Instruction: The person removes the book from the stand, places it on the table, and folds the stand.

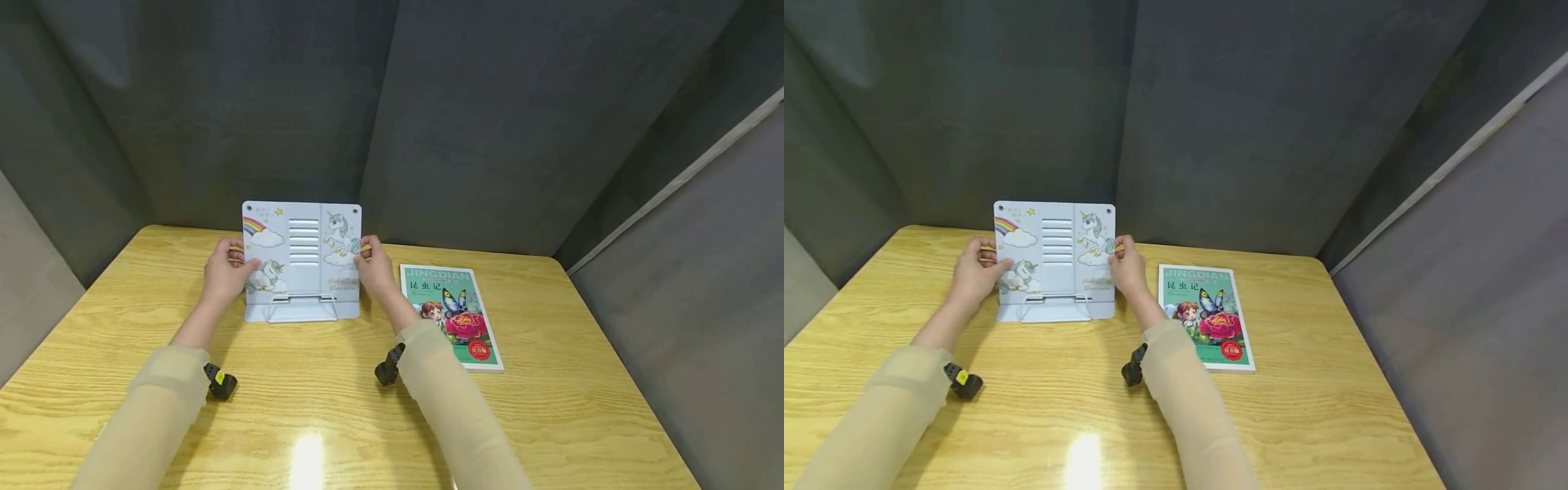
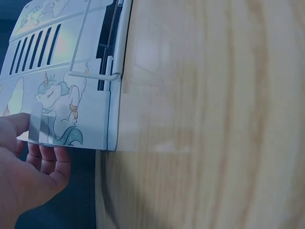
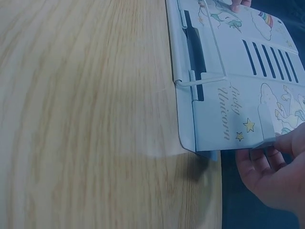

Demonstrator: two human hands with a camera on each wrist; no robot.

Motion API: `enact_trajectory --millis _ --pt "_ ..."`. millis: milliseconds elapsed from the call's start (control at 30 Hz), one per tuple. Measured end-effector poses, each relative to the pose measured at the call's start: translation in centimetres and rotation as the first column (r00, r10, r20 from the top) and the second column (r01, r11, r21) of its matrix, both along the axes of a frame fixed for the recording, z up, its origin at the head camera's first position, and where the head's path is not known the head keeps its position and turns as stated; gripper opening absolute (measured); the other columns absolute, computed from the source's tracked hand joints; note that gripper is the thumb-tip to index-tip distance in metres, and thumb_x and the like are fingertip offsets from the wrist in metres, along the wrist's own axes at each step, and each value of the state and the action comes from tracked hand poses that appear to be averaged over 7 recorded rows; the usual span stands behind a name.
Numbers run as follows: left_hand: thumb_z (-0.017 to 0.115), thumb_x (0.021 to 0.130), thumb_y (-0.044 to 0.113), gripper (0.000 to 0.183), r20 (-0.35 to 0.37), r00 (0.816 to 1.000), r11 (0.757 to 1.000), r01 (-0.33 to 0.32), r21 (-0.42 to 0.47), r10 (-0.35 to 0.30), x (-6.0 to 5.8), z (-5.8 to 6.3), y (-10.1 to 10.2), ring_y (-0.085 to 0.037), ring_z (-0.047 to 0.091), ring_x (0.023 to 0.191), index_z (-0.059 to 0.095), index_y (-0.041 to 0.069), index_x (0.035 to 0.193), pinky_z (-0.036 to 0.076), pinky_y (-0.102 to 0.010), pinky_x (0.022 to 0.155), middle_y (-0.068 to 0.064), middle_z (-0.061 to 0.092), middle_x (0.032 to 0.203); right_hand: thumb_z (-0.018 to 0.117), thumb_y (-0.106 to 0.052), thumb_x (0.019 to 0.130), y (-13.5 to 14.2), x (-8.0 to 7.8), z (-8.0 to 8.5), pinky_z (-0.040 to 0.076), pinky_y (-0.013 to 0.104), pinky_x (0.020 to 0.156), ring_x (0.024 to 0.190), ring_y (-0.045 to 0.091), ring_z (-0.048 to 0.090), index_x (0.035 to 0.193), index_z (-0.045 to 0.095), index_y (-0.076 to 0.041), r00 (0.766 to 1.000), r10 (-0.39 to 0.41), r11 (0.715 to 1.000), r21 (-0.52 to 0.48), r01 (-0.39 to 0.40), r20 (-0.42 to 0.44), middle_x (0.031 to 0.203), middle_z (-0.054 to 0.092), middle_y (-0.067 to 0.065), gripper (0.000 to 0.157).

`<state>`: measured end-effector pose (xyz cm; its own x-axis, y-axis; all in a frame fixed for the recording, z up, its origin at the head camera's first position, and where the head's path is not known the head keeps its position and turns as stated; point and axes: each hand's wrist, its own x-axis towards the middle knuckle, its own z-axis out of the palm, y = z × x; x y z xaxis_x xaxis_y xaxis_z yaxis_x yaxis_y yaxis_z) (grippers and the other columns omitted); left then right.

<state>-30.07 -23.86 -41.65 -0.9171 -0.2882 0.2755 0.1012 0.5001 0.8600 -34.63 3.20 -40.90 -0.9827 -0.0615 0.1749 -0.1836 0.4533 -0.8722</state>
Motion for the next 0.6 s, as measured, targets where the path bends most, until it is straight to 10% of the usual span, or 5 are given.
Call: enact_trajectory --millis 600 --pt "0.068 0.083 0.007 0.032 -0.023 0.998 0.998 0.054 -0.021 -0.054 1.7 0.3 1.6 -0.016 0.049 0.074 0.045 0.0 0.105 0.043 -0.017 0.063 -0.01 0.051 0.085 0.054 -0.007 0.095 2.2 -0.1 0.0 0.046 0.024 0.053 0.079 0.02 0.054 0.115 0.047 -0.013 0.996 0.07 0.997 -0.018 -0.069 0.046 0.101 0.054 0.011 0.023"
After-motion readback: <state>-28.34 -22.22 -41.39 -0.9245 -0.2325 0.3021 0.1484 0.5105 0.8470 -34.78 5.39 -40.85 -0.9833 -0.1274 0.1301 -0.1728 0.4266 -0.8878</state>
